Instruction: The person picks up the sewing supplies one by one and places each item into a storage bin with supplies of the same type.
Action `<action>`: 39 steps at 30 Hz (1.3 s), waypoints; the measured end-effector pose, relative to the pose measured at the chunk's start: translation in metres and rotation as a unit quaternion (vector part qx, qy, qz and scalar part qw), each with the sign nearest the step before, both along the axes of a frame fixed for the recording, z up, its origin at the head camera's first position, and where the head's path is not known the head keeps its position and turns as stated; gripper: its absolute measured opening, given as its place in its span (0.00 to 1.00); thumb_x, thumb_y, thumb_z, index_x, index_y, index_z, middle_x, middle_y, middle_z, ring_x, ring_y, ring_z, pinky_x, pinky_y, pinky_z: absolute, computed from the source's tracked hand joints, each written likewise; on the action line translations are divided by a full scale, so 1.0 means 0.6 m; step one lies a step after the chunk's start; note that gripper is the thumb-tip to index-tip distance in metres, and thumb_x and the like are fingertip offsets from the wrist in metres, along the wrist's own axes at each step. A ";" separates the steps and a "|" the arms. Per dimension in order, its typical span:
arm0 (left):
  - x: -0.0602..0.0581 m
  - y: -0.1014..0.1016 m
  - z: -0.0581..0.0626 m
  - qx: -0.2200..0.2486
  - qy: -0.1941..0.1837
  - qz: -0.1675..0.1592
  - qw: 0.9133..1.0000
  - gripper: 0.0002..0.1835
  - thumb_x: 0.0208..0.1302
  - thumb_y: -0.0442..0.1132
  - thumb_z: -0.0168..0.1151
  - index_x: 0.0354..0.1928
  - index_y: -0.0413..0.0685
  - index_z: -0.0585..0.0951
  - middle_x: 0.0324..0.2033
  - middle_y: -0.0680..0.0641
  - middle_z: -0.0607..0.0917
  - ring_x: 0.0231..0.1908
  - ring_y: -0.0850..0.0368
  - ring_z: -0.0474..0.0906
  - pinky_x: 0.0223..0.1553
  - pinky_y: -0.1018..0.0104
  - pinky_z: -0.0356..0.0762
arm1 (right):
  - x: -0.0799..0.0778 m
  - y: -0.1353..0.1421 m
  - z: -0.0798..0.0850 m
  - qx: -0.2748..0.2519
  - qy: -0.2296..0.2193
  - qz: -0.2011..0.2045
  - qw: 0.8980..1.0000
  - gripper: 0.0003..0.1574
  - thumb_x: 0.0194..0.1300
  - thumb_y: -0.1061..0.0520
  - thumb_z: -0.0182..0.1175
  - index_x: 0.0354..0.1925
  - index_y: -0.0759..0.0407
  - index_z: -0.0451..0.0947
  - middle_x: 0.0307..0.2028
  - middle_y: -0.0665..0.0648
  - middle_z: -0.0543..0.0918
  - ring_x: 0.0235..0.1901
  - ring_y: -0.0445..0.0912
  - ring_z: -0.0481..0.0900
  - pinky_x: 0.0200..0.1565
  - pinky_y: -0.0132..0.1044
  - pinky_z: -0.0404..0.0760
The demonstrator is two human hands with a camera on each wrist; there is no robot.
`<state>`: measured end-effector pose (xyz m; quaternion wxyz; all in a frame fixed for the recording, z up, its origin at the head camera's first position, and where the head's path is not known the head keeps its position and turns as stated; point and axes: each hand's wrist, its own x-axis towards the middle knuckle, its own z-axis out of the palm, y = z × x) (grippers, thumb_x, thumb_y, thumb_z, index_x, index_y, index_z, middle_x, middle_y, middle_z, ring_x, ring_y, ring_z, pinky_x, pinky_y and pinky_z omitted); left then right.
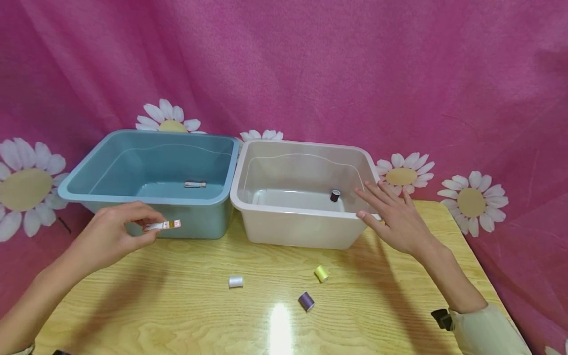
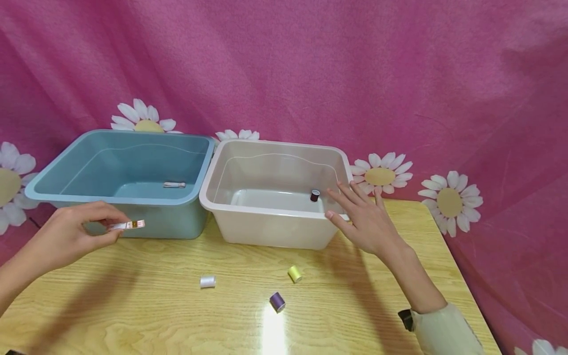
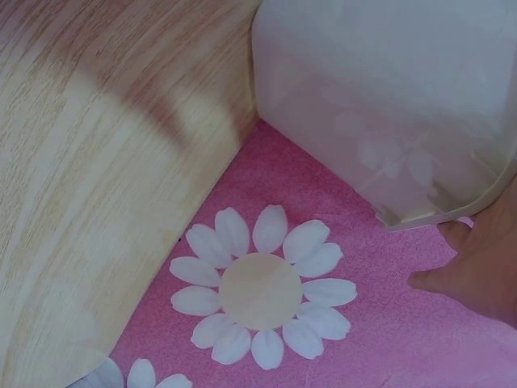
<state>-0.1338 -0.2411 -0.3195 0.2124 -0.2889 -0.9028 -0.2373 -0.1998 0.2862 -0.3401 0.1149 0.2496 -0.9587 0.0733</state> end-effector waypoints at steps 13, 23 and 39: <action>-0.041 -0.005 0.031 0.000 -0.022 -0.005 1.000 0.15 0.44 0.28 0.70 0.35 0.53 0.83 0.28 0.63 0.78 0.28 0.67 0.72 0.29 0.78 0.70 | -0.001 0.000 -0.001 0.000 0.002 0.003 1.000 0.35 0.67 0.36 0.44 0.69 0.37 0.52 0.69 0.50 0.53 0.68 0.52 0.42 0.62 0.60 0.31; -0.098 0.000 0.046 -0.015 -0.054 0.012 0.998 0.10 0.49 0.35 0.70 0.36 0.52 0.84 0.29 0.59 0.80 0.29 0.64 0.73 0.31 0.76 0.71 | 0.001 -0.002 0.002 0.001 0.001 0.002 1.000 0.35 0.67 0.36 0.43 0.69 0.39 0.53 0.69 0.52 0.54 0.68 0.52 0.43 0.62 0.60 0.32; -0.166 0.003 0.045 -0.033 -0.127 0.026 0.991 0.08 0.51 0.34 0.67 0.36 0.50 0.85 0.32 0.54 0.83 0.29 0.60 0.74 0.28 0.69 0.72 | -0.002 -0.001 0.000 -0.005 0.008 0.006 1.000 0.35 0.67 0.36 0.44 0.69 0.38 0.53 0.68 0.54 0.56 0.68 0.53 0.43 0.61 0.62 0.33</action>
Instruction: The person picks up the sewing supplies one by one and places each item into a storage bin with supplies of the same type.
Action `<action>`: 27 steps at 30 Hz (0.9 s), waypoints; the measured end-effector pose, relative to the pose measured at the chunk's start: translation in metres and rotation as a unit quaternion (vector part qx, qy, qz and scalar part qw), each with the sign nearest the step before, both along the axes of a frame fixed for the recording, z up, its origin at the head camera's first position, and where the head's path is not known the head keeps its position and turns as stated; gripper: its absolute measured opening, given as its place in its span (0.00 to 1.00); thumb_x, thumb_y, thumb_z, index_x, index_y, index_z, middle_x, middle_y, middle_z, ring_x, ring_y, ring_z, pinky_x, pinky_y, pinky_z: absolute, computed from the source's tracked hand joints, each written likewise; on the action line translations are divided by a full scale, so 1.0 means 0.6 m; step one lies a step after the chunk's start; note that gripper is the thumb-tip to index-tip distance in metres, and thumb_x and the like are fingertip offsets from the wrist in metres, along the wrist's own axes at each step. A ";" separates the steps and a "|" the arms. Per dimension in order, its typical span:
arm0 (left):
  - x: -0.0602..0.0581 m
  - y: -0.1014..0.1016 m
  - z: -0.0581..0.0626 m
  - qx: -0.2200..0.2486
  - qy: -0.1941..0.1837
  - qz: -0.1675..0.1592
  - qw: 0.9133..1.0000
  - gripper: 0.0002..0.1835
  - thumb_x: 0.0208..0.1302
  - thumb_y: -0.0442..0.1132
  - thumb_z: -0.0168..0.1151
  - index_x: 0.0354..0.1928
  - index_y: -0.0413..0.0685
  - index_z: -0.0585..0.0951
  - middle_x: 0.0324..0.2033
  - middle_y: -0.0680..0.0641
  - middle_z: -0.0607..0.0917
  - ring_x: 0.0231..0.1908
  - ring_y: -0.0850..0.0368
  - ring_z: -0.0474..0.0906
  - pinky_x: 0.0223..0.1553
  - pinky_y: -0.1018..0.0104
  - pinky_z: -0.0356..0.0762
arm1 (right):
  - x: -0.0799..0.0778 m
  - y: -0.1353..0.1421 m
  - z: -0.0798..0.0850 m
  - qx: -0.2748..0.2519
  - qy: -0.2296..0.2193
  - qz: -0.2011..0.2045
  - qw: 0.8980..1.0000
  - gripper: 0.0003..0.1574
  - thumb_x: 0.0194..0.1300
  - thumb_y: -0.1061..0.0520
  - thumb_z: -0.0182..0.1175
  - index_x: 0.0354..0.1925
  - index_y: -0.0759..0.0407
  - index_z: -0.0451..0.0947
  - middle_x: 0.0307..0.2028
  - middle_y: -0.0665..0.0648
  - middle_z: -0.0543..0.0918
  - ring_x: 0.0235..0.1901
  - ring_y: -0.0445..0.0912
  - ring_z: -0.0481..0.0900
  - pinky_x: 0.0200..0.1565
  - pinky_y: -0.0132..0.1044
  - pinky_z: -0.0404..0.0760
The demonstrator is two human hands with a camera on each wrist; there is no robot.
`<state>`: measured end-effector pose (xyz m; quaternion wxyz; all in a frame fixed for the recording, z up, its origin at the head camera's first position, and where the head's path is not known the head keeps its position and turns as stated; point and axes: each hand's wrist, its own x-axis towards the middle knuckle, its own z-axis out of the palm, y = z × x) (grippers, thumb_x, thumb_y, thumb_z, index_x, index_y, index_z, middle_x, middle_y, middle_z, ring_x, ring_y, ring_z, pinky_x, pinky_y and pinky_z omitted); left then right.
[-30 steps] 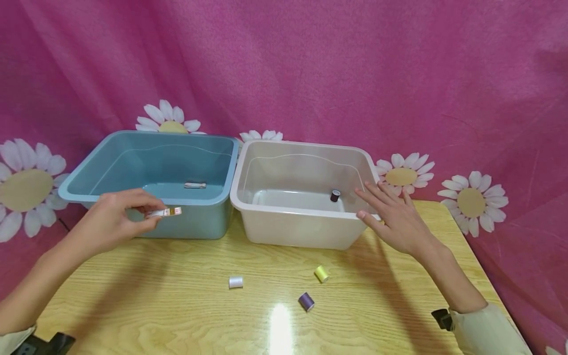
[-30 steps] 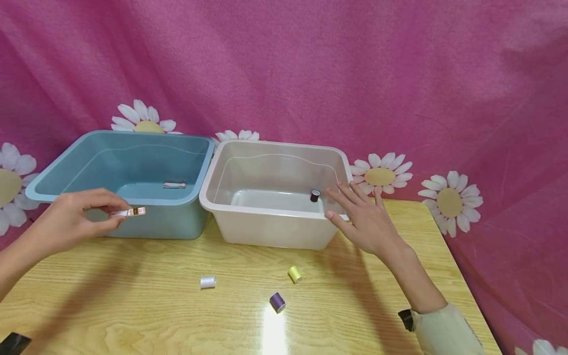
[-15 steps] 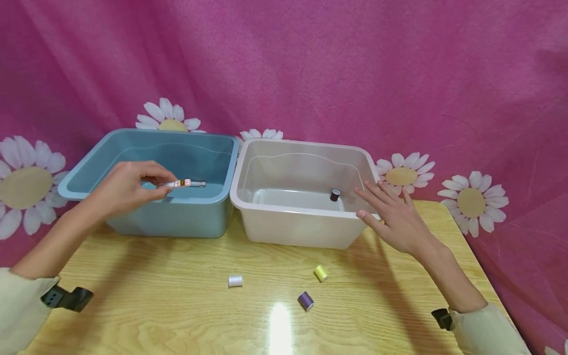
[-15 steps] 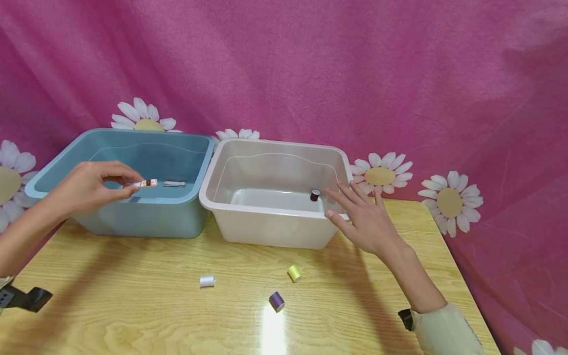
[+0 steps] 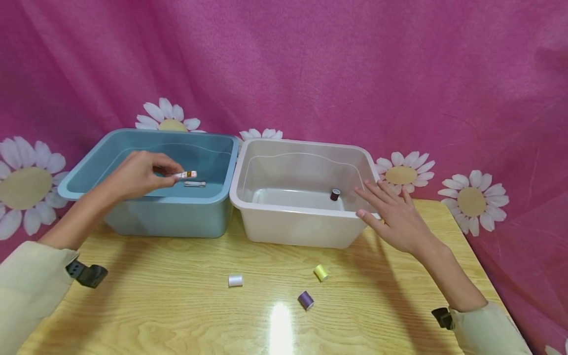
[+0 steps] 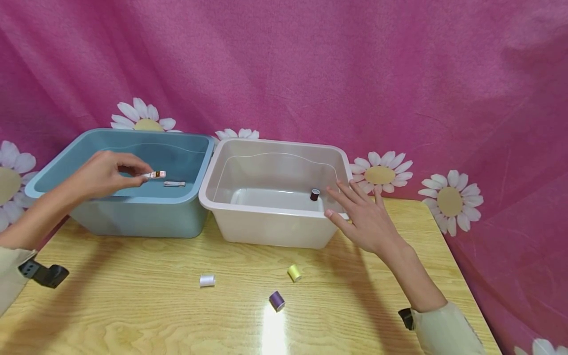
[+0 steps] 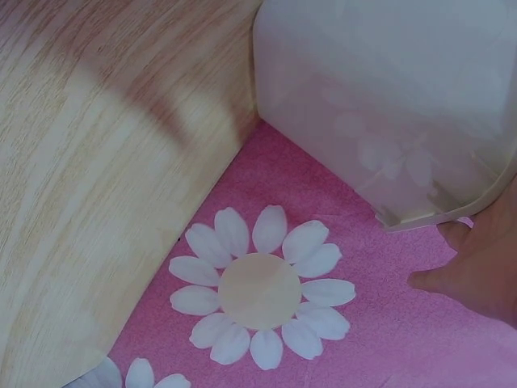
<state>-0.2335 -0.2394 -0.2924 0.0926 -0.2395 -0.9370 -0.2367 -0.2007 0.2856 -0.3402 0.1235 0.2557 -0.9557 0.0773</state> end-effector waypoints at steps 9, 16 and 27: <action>-0.034 -0.006 -0.004 -0.006 -0.064 0.021 0.998 0.10 0.53 0.34 0.67 0.40 0.43 0.84 0.31 0.48 0.83 0.29 0.55 0.74 0.27 0.62 0.72 | -0.001 0.000 0.000 -0.001 0.000 0.000 1.000 0.35 0.67 0.36 0.45 0.69 0.38 0.53 0.68 0.54 0.56 0.68 0.52 0.43 0.61 0.62 0.33; -0.059 -0.008 -0.011 -0.012 -0.093 0.026 0.995 0.11 0.56 0.35 0.65 0.41 0.41 0.84 0.33 0.46 0.84 0.33 0.52 0.76 0.31 0.59 0.74 | 0.000 0.000 0.001 -0.003 -0.002 -0.001 1.000 0.35 0.67 0.37 0.45 0.69 0.38 0.53 0.68 0.54 0.56 0.68 0.53 0.43 0.62 0.60 0.32; -0.092 -0.008 -0.031 -0.034 -0.134 0.000 0.990 0.09 0.57 0.34 0.64 0.40 0.42 0.84 0.32 0.47 0.84 0.33 0.53 0.76 0.33 0.58 0.75 | -0.001 0.002 -0.002 -0.007 -0.001 0.000 1.000 0.35 0.67 0.37 0.45 0.69 0.39 0.53 0.68 0.54 0.56 0.68 0.53 0.43 0.62 0.61 0.33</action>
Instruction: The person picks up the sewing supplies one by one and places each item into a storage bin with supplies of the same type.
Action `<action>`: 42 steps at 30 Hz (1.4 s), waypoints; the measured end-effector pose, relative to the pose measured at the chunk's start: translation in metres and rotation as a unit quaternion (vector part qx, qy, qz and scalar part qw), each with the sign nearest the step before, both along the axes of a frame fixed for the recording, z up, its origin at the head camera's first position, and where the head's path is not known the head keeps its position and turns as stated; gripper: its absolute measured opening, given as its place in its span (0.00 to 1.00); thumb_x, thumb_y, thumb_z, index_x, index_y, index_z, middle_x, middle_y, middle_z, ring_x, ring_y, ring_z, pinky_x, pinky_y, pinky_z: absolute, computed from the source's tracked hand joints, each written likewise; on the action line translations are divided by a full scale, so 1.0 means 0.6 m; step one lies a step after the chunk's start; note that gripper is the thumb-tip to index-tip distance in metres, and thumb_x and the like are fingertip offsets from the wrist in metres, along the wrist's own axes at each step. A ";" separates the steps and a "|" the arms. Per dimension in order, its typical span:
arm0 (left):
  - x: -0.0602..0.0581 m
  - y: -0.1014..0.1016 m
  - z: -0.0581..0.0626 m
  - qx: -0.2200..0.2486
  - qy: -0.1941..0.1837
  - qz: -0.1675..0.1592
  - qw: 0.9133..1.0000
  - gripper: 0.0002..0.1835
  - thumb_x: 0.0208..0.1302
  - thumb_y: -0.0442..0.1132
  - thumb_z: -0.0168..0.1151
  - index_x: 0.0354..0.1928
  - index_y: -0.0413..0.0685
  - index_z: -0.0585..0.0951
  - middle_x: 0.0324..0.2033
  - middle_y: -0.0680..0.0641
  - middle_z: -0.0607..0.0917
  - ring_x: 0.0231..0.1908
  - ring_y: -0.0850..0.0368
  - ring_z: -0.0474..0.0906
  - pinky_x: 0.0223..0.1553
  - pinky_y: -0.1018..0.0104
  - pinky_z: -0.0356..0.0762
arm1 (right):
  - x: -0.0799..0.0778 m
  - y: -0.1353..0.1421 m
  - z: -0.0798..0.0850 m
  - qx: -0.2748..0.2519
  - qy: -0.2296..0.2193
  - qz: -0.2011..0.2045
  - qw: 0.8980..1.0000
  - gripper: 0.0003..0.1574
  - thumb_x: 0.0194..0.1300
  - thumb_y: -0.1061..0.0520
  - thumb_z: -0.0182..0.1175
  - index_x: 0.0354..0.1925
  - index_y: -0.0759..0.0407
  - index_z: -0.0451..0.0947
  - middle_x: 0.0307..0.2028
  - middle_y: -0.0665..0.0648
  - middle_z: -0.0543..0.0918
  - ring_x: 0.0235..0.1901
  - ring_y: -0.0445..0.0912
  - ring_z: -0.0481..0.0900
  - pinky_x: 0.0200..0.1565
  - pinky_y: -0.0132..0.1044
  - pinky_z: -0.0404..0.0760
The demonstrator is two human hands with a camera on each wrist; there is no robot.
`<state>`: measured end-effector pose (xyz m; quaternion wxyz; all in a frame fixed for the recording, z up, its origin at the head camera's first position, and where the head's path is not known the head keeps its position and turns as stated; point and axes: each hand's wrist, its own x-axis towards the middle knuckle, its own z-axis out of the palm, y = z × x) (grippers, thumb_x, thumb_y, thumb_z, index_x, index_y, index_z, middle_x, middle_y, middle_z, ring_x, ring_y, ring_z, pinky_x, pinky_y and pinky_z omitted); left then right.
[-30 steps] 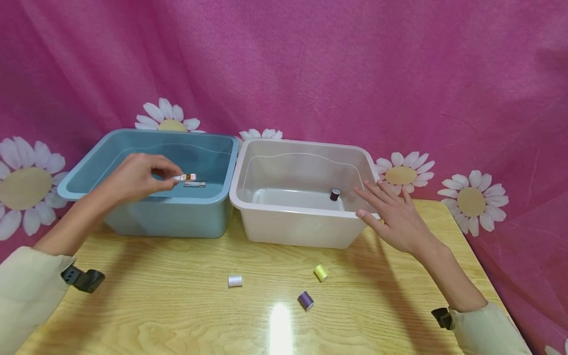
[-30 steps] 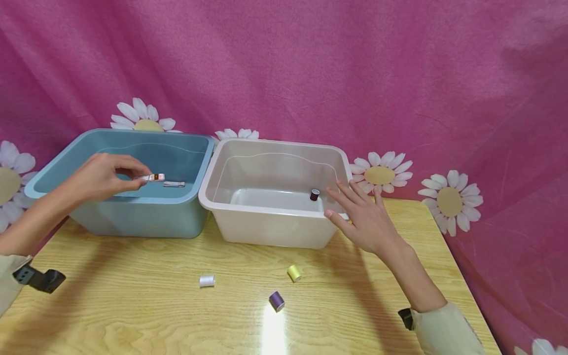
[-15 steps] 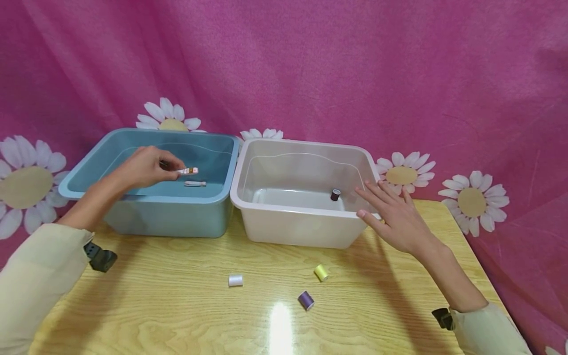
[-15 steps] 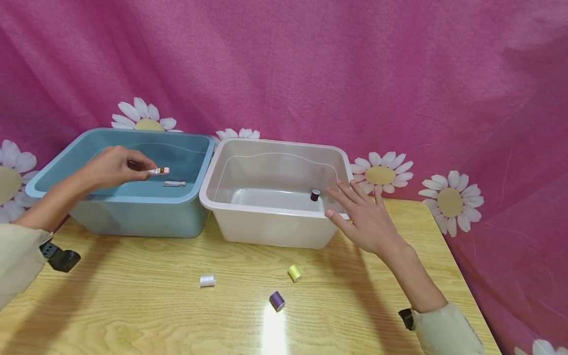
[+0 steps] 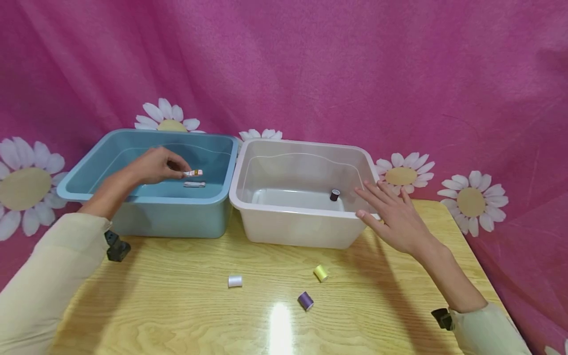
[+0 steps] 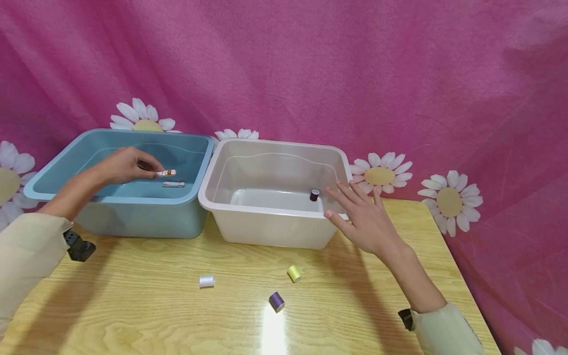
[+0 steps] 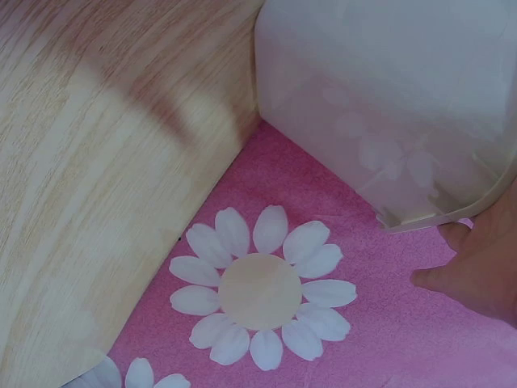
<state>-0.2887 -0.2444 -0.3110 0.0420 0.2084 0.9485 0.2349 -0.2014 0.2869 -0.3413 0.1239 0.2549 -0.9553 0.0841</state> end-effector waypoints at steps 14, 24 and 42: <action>-0.016 0.002 -0.019 -0.030 -0.024 0.001 0.999 0.07 0.56 0.31 0.63 0.38 0.41 0.84 0.32 0.46 0.83 0.34 0.52 0.76 0.36 0.54 0.76 | 0.001 0.001 -0.001 0.000 0.002 0.000 1.000 0.35 0.67 0.37 0.45 0.69 0.40 0.54 0.68 0.54 0.56 0.68 0.53 0.44 0.62 0.60 0.33; -0.017 -0.020 -0.024 -0.023 -0.043 0.032 0.998 0.08 0.56 0.32 0.64 0.38 0.38 0.84 0.33 0.43 0.83 0.36 0.49 0.76 0.37 0.52 0.76 | 0.000 0.000 -0.002 0.001 0.007 0.002 1.000 0.35 0.67 0.37 0.45 0.69 0.41 0.54 0.67 0.55 0.57 0.68 0.54 0.45 0.62 0.60 0.33; -0.022 -0.018 -0.030 0.014 -0.058 0.044 0.997 0.09 0.56 0.33 0.64 0.39 0.37 0.83 0.33 0.43 0.83 0.36 0.49 0.75 0.37 0.53 0.76 | 0.001 -0.001 -0.003 -0.003 0.006 0.002 1.000 0.35 0.67 0.37 0.45 0.69 0.40 0.54 0.68 0.54 0.57 0.68 0.52 0.43 0.62 0.59 0.32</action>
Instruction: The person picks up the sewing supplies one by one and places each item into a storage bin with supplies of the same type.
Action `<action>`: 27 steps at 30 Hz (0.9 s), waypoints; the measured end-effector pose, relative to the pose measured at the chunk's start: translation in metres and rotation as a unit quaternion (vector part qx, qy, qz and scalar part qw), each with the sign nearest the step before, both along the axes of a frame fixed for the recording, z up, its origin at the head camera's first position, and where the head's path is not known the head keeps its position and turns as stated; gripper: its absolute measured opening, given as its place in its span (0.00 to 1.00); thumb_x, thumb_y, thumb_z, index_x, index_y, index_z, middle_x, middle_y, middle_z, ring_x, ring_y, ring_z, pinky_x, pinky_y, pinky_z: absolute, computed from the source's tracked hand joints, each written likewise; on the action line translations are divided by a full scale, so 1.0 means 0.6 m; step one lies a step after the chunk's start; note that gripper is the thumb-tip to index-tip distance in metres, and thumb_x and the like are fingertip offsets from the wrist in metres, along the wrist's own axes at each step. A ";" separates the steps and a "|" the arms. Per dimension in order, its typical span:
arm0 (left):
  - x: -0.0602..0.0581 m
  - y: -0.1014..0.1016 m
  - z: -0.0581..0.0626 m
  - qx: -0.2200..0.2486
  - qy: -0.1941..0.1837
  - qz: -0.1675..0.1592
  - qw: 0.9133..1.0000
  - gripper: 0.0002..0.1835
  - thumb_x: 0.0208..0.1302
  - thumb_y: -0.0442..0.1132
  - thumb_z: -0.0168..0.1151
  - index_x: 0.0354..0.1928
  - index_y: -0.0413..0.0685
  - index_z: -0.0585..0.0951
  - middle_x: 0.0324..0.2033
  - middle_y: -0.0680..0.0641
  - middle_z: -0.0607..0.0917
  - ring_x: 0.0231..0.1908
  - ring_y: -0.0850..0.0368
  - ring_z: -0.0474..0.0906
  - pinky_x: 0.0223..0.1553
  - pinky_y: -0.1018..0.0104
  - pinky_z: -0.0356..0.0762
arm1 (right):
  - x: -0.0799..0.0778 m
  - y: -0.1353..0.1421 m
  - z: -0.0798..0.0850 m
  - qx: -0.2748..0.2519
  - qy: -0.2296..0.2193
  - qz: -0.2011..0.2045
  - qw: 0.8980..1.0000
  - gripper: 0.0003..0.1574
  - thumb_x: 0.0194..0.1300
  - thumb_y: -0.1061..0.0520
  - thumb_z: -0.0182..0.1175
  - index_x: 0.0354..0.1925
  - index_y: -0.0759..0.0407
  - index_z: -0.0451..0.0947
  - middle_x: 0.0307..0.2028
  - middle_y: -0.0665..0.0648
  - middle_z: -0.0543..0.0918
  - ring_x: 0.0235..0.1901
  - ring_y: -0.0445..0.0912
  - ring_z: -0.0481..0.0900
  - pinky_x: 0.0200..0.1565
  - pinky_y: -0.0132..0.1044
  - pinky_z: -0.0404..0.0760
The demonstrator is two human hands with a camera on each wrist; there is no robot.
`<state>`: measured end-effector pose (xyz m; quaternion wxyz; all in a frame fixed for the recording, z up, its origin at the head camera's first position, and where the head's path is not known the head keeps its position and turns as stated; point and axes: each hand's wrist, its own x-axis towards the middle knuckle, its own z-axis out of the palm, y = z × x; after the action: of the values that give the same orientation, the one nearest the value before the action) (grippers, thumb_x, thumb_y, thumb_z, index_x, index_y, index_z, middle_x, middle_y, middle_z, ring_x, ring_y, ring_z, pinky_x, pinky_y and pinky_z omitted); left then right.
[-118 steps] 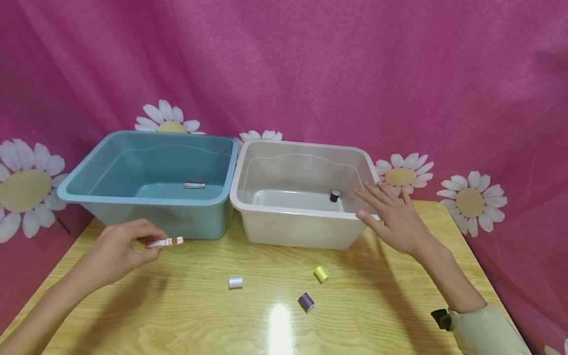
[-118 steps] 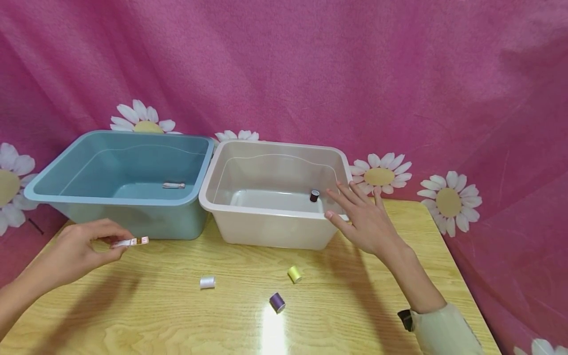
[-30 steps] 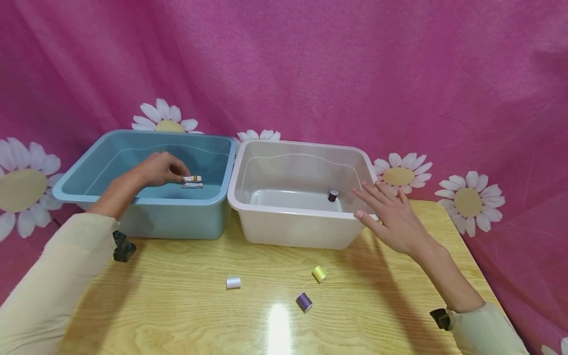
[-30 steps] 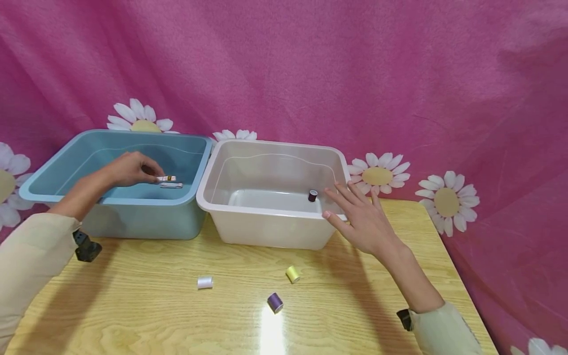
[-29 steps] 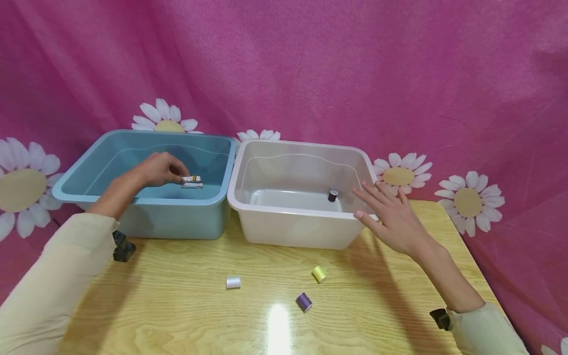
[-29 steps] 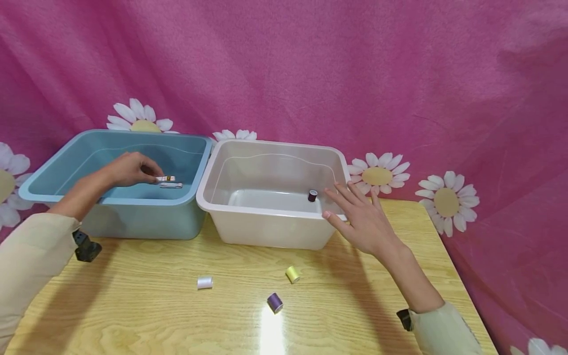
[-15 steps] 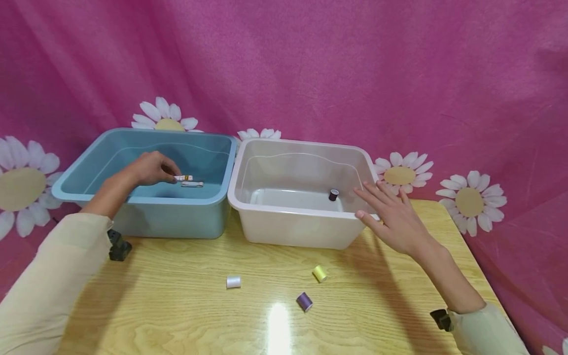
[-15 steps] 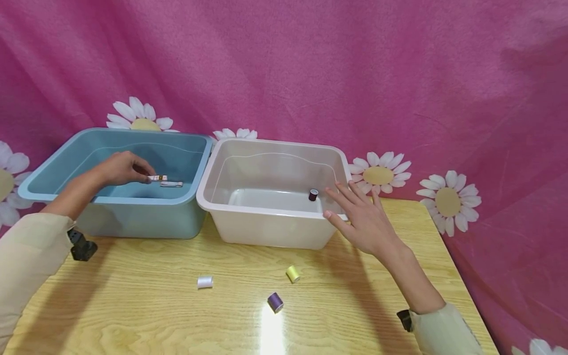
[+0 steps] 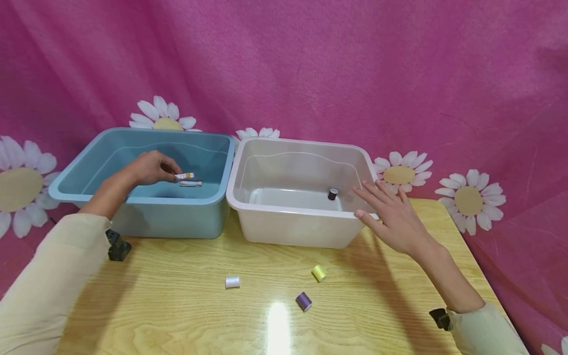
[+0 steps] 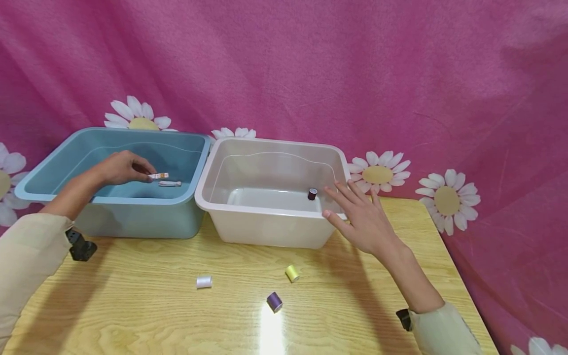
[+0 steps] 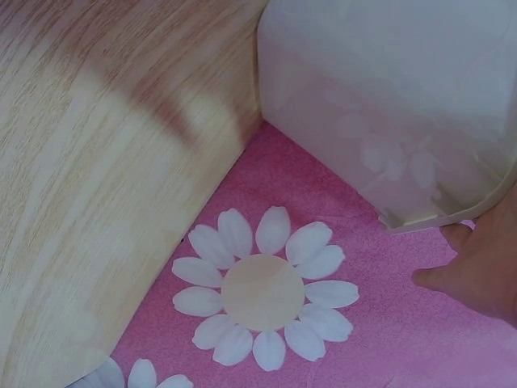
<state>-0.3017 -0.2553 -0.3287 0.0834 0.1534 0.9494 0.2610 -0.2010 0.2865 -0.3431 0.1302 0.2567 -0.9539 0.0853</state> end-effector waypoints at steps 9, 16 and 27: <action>-0.002 0.000 -0.001 -0.005 -0.001 -0.001 1.000 0.09 0.57 0.33 0.64 0.39 0.37 0.83 0.33 0.44 0.83 0.35 0.50 0.75 0.37 0.53 0.76 | -0.001 0.000 -0.002 -0.005 0.002 0.003 1.000 0.35 0.67 0.38 0.46 0.69 0.40 0.54 0.67 0.54 0.57 0.68 0.55 0.46 0.62 0.59 0.31; -0.001 0.004 0.002 -0.004 -0.002 -0.004 1.000 0.10 0.57 0.34 0.63 0.40 0.36 0.83 0.33 0.44 0.83 0.35 0.51 0.75 0.38 0.53 0.76 | -0.002 0.000 -0.003 -0.006 0.008 0.003 1.000 0.34 0.67 0.38 0.46 0.69 0.41 0.55 0.67 0.54 0.58 0.67 0.56 0.47 0.62 0.59 0.32; -0.001 0.002 0.001 -0.002 -0.005 -0.003 1.000 0.09 0.57 0.31 0.62 0.40 0.35 0.82 0.32 0.44 0.83 0.35 0.50 0.76 0.39 0.52 0.76 | -0.002 -0.001 -0.002 -0.004 0.004 -0.001 1.000 0.34 0.67 0.38 0.45 0.69 0.41 0.55 0.67 0.54 0.57 0.68 0.55 0.46 0.62 0.59 0.32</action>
<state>-0.3026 -0.2541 -0.3281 0.0892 0.1549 0.9490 0.2598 -0.2024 0.2858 -0.3444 0.1351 0.2555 -0.9533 0.0875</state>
